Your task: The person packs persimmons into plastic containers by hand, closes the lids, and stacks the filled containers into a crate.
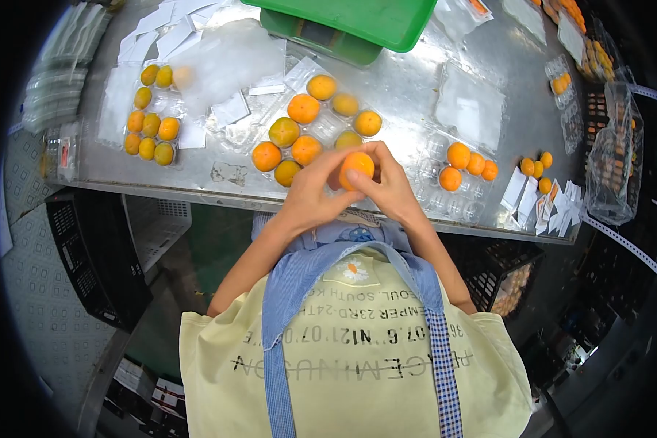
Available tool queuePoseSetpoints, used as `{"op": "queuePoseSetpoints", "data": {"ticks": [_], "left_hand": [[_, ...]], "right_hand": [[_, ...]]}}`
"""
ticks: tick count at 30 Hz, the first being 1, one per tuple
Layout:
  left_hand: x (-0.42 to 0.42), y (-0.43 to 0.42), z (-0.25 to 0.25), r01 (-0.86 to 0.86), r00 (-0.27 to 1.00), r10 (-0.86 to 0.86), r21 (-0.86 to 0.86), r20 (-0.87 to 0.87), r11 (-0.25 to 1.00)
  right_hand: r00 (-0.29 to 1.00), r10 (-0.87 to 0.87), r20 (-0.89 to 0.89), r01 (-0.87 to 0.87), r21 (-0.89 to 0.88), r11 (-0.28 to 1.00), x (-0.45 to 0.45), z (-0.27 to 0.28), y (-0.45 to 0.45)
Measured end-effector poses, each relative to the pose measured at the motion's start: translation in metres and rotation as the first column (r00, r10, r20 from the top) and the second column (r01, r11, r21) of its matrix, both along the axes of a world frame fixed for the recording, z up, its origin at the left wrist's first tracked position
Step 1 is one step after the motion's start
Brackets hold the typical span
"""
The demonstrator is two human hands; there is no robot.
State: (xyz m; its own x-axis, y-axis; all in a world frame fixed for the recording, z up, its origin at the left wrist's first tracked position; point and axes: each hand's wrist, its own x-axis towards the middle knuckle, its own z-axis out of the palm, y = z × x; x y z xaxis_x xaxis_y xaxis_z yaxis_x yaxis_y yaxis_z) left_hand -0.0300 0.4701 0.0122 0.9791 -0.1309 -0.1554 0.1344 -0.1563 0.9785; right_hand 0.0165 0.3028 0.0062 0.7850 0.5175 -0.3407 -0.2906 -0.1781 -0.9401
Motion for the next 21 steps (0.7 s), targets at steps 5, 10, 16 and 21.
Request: {"op": "queuePoseSetpoints", "data": {"ticks": [5, 10, 16, 21], "left_hand": [[-0.003, 0.001, -0.006, 0.063, 0.989, -0.060, -0.017, 0.136, 0.998], [0.000, 0.000, 0.004, 0.038, 0.988, -0.047, 0.063, 0.146, 0.997], [0.003, -0.001, 0.001, -0.082, 0.953, 0.008, 0.231, 0.302, 0.969], [0.002, 0.003, 0.001, -0.029, 0.973, -0.021, 0.207, 0.232, 0.978]], "right_hand": [[0.982, 0.014, -0.187, -0.034, -0.106, 0.994, 0.006, 0.002, -0.004], [0.999, -0.028, -0.034, 0.029, 0.011, 1.000, 0.002, -0.012, -0.005], [0.978, 0.128, 0.164, -0.092, -0.216, 0.972, -0.002, 0.007, 0.006], [0.990, 0.125, 0.059, -0.106, -0.266, 0.958, -0.001, 0.002, 0.004]]}}
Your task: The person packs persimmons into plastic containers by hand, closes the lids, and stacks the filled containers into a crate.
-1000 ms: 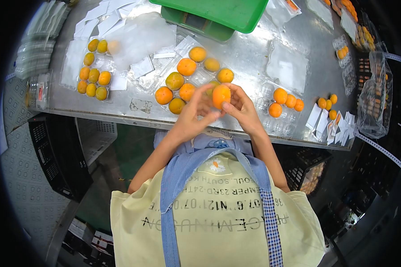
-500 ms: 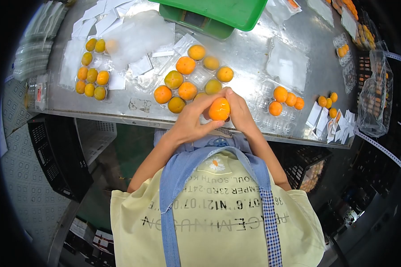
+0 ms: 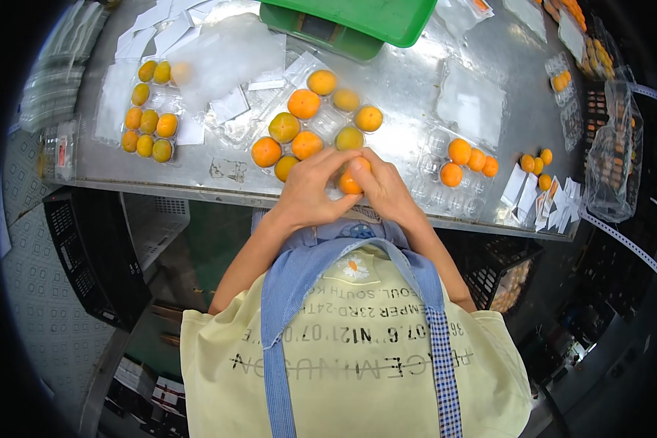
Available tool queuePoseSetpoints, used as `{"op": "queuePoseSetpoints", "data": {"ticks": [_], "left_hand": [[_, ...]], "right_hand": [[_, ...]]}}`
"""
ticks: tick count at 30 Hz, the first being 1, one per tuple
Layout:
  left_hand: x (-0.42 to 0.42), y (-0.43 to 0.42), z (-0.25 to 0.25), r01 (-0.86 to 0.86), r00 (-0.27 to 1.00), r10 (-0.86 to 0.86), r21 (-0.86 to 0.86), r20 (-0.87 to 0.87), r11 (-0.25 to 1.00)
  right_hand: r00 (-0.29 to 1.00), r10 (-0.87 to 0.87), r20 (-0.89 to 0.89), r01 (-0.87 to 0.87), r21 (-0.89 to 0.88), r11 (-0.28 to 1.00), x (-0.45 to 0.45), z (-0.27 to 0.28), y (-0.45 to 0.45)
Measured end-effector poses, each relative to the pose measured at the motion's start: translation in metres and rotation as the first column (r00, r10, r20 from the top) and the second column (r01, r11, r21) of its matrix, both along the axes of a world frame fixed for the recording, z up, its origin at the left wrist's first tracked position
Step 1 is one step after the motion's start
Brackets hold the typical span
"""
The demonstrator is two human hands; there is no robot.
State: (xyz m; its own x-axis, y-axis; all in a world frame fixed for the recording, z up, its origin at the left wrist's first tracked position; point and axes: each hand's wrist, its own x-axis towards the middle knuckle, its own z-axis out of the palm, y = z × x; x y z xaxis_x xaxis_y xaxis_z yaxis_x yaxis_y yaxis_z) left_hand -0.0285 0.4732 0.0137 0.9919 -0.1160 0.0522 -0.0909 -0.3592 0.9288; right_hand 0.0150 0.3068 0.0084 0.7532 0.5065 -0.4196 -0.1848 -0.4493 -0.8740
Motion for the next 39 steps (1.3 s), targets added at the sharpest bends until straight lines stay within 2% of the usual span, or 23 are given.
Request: {"op": "queuePoseSetpoints", "data": {"ticks": [3, 6, 9, 12, 15, 18, 21, 24, 27, 30, 39], "left_hand": [[-0.003, 0.002, 0.002, 0.000, 0.988, -0.012, -0.081, -0.153, 0.997], [-0.004, 0.003, -0.005, 0.002, 0.988, -0.030, -0.182, -0.152, 0.983], [-0.005, -0.001, -0.009, -0.091, 0.968, 0.016, -0.294, -0.249, 0.951], [-0.003, -0.001, -0.012, -0.086, 0.970, 0.003, -0.333, -0.242, 0.939], [-0.003, 0.006, -0.021, -0.018, 0.975, -0.058, -0.334, -0.214, 0.943], [-0.002, 0.009, -0.030, -0.078, 0.969, -0.048, -0.488, -0.240, 0.869], [0.000, 0.012, -0.034, -0.097, 0.966, -0.036, -0.493, -0.255, 0.865], [-0.001, 0.006, -0.030, -0.136, 0.972, 0.012, -0.524, -0.233, 0.840], [0.000, 0.006, -0.034, -0.127, 0.977, 0.040, -0.425, -0.207, 0.896], [0.001, 0.006, -0.035, -0.153, 0.970, 0.055, -0.419, -0.236, 0.895], [0.000, 0.005, -0.032, -0.115, 0.988, 0.071, -0.342, -0.139, 0.933]], "right_hand": [[1.000, -0.024, 0.016, 0.023, 0.017, 1.000, 0.001, -0.001, -0.001], [0.962, -0.110, -0.250, 0.158, 0.184, 0.970, 0.002, -0.008, -0.002], [0.952, -0.178, -0.248, 0.225, 0.176, 0.958, 0.002, -0.004, 0.003], [0.931, -0.169, -0.325, 0.232, 0.164, 0.959, 0.004, -0.004, 0.001], [0.919, -0.177, -0.353, 0.271, 0.239, 0.932, 0.003, -0.006, -0.002], [0.930, -0.194, -0.312, 0.277, 0.247, 0.929, 0.004, -0.012, -0.006], [0.952, -0.196, -0.234, 0.261, 0.291, 0.921, 0.005, -0.009, -0.005], [0.955, -0.188, -0.230, 0.253, 0.294, 0.922, 0.007, -0.009, -0.006], [0.963, -0.160, -0.219, 0.218, 0.272, 0.937, 0.006, -0.007, -0.006], [0.968, -0.130, -0.213, 0.175, 0.211, 0.962, 0.006, 0.001, -0.004], [0.981, -0.090, -0.172, 0.117, 0.150, 0.982, 0.010, 0.010, -0.002]]}}
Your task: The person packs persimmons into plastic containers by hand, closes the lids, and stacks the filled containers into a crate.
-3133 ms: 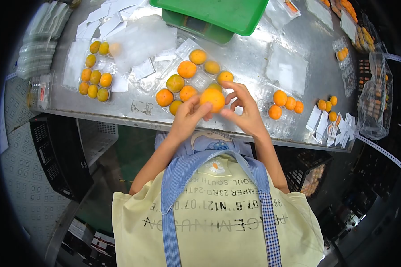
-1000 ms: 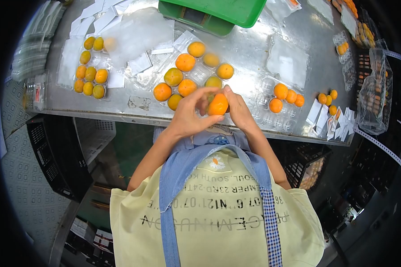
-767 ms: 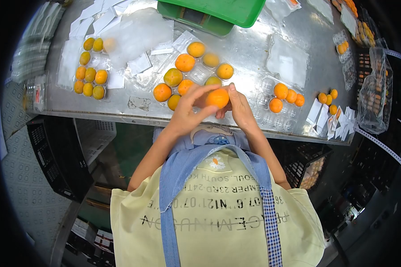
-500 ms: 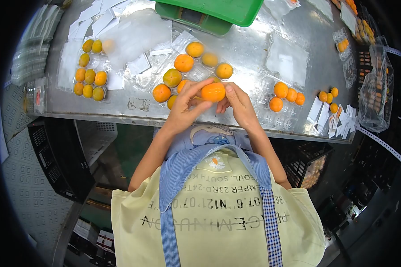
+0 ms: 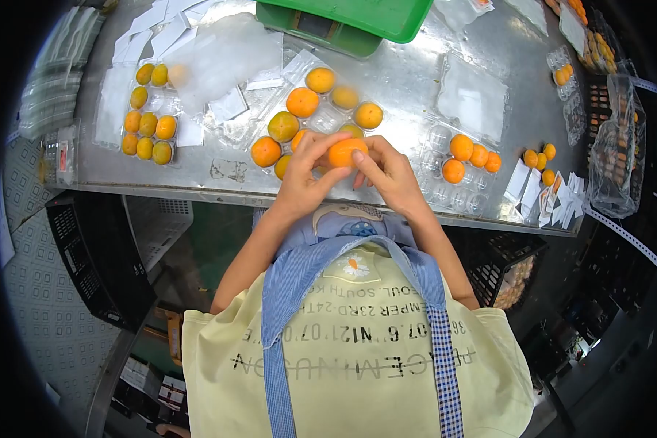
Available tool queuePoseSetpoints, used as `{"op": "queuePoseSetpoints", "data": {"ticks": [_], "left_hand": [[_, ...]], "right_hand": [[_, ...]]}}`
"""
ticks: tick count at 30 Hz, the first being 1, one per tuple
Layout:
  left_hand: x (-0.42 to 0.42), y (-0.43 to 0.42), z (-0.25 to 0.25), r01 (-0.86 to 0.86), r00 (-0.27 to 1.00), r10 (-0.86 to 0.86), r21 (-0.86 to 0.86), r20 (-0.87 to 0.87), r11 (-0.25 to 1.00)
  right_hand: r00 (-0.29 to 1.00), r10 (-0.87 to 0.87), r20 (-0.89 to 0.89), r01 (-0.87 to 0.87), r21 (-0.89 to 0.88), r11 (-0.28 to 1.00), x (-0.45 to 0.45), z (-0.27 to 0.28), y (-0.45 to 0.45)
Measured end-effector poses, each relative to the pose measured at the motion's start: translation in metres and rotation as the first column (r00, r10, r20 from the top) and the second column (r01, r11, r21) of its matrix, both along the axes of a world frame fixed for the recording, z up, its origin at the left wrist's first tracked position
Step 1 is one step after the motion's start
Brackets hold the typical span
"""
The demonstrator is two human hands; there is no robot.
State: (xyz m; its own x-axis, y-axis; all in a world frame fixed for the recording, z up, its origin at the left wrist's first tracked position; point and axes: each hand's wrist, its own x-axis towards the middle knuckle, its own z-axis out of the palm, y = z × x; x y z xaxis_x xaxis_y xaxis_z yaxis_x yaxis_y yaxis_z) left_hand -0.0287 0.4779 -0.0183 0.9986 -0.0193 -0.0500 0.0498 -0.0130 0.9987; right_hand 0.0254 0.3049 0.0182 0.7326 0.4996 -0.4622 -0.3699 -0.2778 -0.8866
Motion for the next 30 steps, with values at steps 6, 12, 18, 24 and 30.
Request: {"op": "queuePoseSetpoints", "data": {"ticks": [6, 12, 18, 24, 30], "left_hand": [[0.001, -0.001, 0.000, -0.039, 0.994, 0.011, -0.258, -0.108, 0.965], [0.001, -0.001, 0.002, -0.065, 0.992, 0.017, -0.404, -0.123, 0.912], [0.001, -0.004, 0.003, -0.180, 0.972, 0.149, 0.169, 0.180, 0.969], [0.000, -0.005, 0.006, -0.209, 0.945, 0.103, 0.331, 0.310, 0.920], [0.002, -0.012, 0.002, -0.108, 0.983, 0.055, 0.308, 0.175, 0.945]], "right_hand": [[0.998, -0.058, -0.026, 0.062, 0.152, 0.986, -0.002, -0.015, -0.007], [1.000, -0.020, -0.009, 0.021, 0.138, 0.990, -0.001, -0.013, -0.008], [0.994, -0.087, 0.066, 0.072, 0.208, 0.976, -0.011, -0.021, 0.004], [0.996, -0.008, 0.093, 0.001, 0.082, 0.997, -0.008, -0.019, 0.002], [0.989, -0.127, -0.077, 0.140, 0.191, 0.972, -0.013, -0.048, -0.011]]}}
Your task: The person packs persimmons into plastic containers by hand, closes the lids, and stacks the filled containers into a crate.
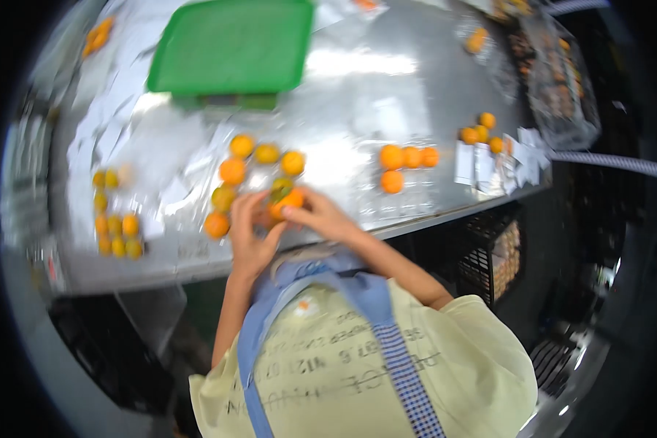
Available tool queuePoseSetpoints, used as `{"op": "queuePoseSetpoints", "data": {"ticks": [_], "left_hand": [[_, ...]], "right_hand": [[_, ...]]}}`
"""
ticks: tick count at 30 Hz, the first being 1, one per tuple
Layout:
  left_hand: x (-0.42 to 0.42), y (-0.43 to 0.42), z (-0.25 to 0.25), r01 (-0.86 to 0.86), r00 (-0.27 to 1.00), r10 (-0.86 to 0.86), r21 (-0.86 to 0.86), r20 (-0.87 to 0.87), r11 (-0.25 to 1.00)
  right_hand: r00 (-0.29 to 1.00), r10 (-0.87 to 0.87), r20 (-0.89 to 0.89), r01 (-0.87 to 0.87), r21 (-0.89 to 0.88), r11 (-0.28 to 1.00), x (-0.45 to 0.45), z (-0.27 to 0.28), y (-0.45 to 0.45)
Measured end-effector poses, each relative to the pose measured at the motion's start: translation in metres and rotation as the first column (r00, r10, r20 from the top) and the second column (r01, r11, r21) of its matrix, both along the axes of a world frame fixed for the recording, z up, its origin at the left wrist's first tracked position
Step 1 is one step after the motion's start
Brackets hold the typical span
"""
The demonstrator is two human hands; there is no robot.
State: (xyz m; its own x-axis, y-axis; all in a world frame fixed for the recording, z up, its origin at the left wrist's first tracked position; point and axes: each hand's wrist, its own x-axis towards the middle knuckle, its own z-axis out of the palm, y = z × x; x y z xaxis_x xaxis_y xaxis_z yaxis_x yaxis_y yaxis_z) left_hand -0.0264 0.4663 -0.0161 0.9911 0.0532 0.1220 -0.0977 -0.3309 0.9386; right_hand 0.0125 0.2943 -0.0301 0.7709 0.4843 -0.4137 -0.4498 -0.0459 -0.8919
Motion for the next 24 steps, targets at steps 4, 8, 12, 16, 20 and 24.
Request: {"op": "queuePoseSetpoints", "data": {"ticks": [4, 8, 12, 16, 20, 24], "left_hand": [[-0.007, 0.003, -0.006, -0.036, 0.988, 0.008, -0.177, -0.157, 0.983], [-0.013, 0.002, -0.013, -0.111, 0.974, 0.056, -0.244, -0.221, 0.963], [-0.013, -0.016, -0.009, -0.117, 0.970, 0.047, -0.288, -0.237, 0.951], [-0.014, -0.048, -0.005, -0.143, 0.966, 0.045, -0.380, -0.256, 0.914], [-0.017, -0.072, -0.012, -0.167, 0.971, 0.085, -0.384, -0.222, 0.908], [-0.029, -0.094, -0.005, -0.285, 0.935, 0.175, -0.358, -0.310, 0.889]], "right_hand": [[0.942, -0.178, -0.283, 0.226, 0.148, 0.963, 0.003, 0.009, -0.030], [0.784, -0.489, -0.382, 0.582, 0.182, 0.792, 0.038, 0.004, -0.122], [0.492, -0.861, 0.130, 0.703, 0.523, 0.481, 0.138, 0.151, -0.296], [0.591, -0.704, 0.394, 0.636, 0.309, 0.707, 0.185, 0.221, -0.410], [0.686, -0.518, 0.510, 0.631, -0.065, 0.773, 0.148, 0.178, -0.338], [0.937, -0.131, 0.325, 0.225, -0.271, 0.936, 0.100, 0.057, -0.261]]}}
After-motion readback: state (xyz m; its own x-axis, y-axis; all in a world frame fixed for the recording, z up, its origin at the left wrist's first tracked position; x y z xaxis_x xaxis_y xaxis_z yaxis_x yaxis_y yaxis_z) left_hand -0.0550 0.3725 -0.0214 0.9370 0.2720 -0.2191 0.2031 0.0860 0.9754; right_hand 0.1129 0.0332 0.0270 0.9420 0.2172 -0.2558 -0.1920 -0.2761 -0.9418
